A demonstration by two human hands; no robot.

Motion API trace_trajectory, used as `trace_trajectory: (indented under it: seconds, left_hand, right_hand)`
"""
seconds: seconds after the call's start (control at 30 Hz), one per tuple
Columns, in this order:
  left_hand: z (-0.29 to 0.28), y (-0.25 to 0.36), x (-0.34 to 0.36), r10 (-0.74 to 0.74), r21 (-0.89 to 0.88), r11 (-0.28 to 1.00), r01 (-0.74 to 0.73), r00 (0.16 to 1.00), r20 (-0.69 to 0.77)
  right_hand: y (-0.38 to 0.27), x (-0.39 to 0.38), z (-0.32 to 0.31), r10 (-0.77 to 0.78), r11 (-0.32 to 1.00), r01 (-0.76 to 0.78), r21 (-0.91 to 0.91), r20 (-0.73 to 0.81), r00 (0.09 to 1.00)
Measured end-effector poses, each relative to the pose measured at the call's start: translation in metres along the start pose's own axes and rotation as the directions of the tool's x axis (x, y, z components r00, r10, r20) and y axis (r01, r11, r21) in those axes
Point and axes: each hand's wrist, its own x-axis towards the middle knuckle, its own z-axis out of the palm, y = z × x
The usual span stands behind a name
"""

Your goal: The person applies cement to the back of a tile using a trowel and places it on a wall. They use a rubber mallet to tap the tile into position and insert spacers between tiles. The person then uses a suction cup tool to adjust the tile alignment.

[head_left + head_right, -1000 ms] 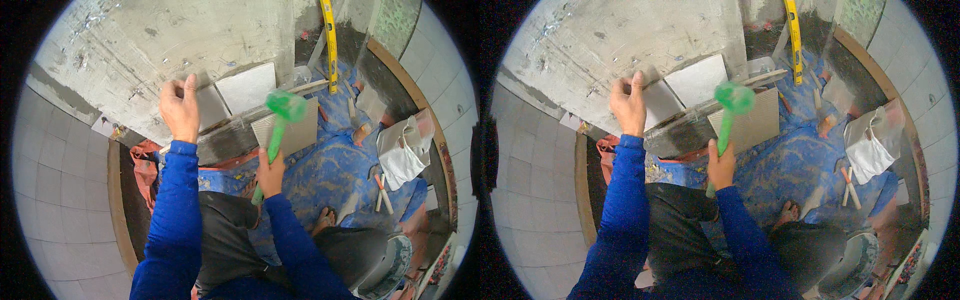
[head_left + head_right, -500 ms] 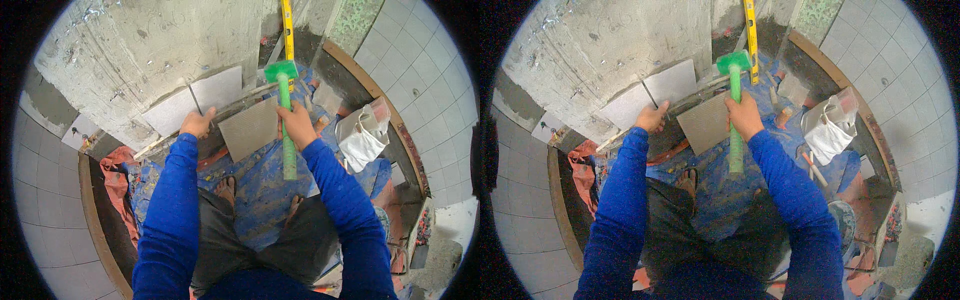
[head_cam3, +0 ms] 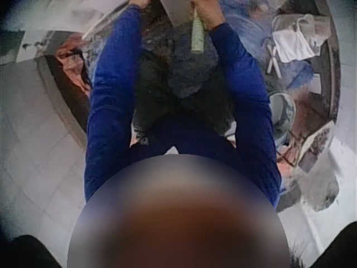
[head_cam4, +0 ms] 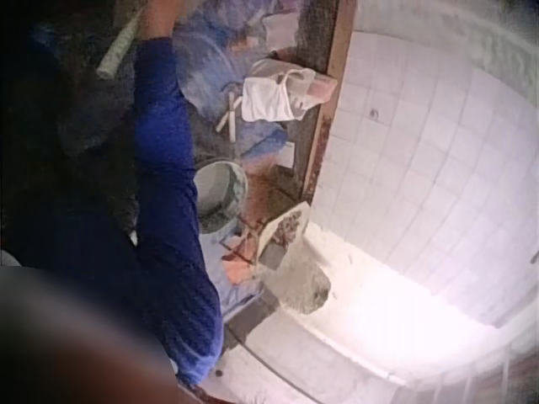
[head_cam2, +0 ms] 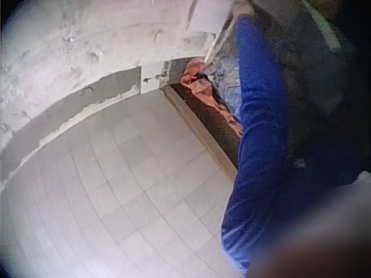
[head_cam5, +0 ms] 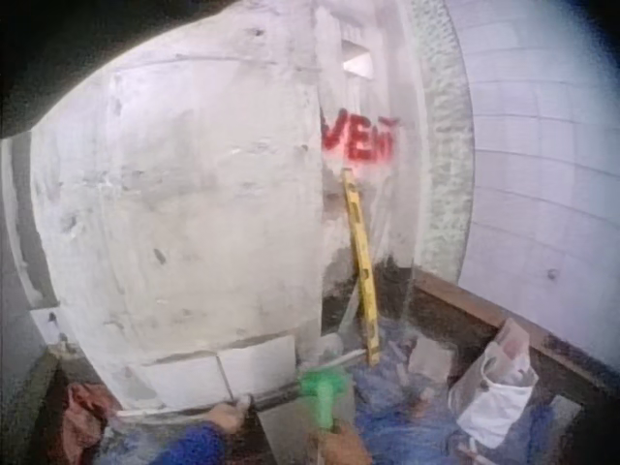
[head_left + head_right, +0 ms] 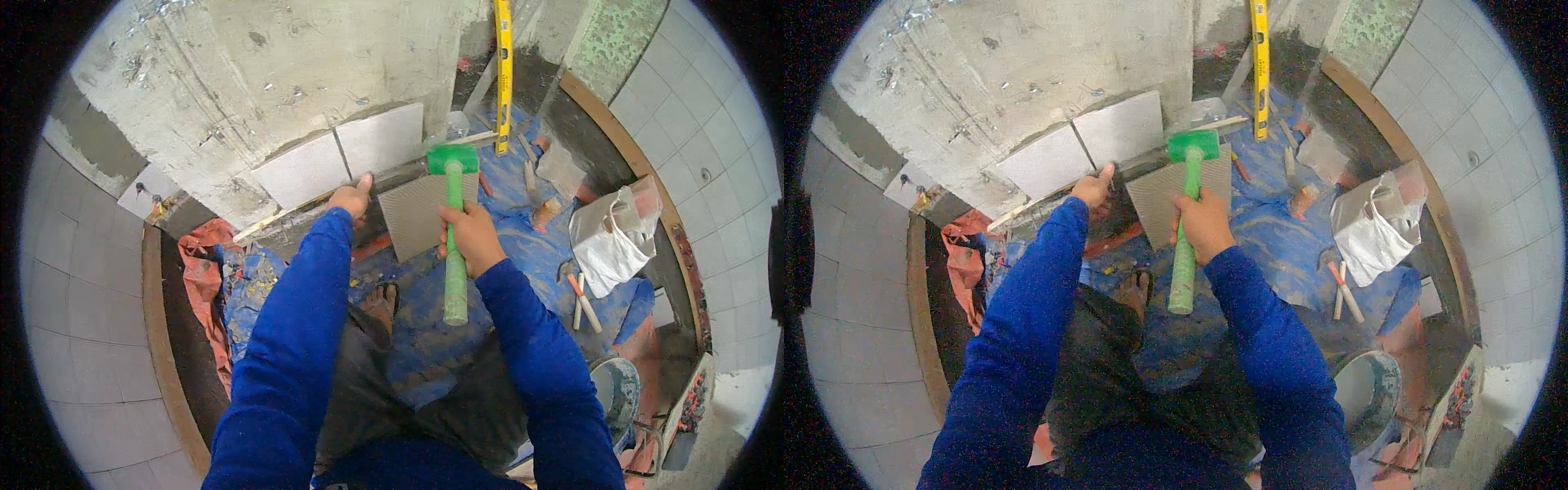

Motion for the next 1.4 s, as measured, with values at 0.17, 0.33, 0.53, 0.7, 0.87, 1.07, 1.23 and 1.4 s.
trace_trajectory:
  seconds: [0.17, 0.33, 0.53, 0.7, 0.87, 1.07, 1.23, 1.4]
  left_hand:
    - [0.0, -0.003, -0.001, -0.032, -0.136, 0.99, 0.033, 0.999, 0.015]
    - [0.0, -0.008, 0.007, -0.06, -0.206, 0.977, 0.057, 0.998, -0.008]
    - [-0.003, -0.014, 0.013, -0.041, -0.19, 0.981, 0.033, 0.999, -0.035]
    - [-0.005, -0.014, 0.013, -0.019, -0.173, 0.985, 0.012, 0.999, -0.036]
    - [-0.013, -0.013, 0.011, -0.014, -0.122, 0.992, 0.021, 0.999, 0.051]
    - [-0.016, -0.005, -0.001, -0.01, -0.059, 0.998, 0.011, 1.0, 0.025]
    - [-0.042, 0.021, -0.04, 0.29, 0.324, 0.881, -0.344, 0.935, 0.203]
    - [-0.064, 0.05, -0.113, 0.609, 0.287, 0.73, -0.62, 0.781, 0.139]
  right_hand:
    - [-0.002, 0.002, -0.004, 0.008, 1.0, -0.008, 0.005, 0.075, 0.997]
    - [-0.003, 0.0, -0.009, 0.008, 0.998, -0.002, -0.07, 0.098, 0.995]
    - [-0.001, 0.001, -0.005, -0.038, 0.998, 0.041, -0.048, 0.06, 0.997]
    - [0.003, 0.001, -0.011, -0.029, 0.999, 0.03, -0.019, 0.049, 0.998]
    - [0.013, -0.003, -0.018, -0.051, 0.999, 0.051, 0.0, -0.024, 0.998]
    - [0.008, -0.001, -0.007, -0.088, 0.994, 0.085, 0.062, 0.035, 0.996]
    - [0.019, 0.001, -0.02, -0.107, 0.993, 0.11, 0.033, -0.089, 0.99]
    - [0.072, 0.032, -0.095, -0.006, 1.0, -0.007, -0.029, -0.42, 0.907]
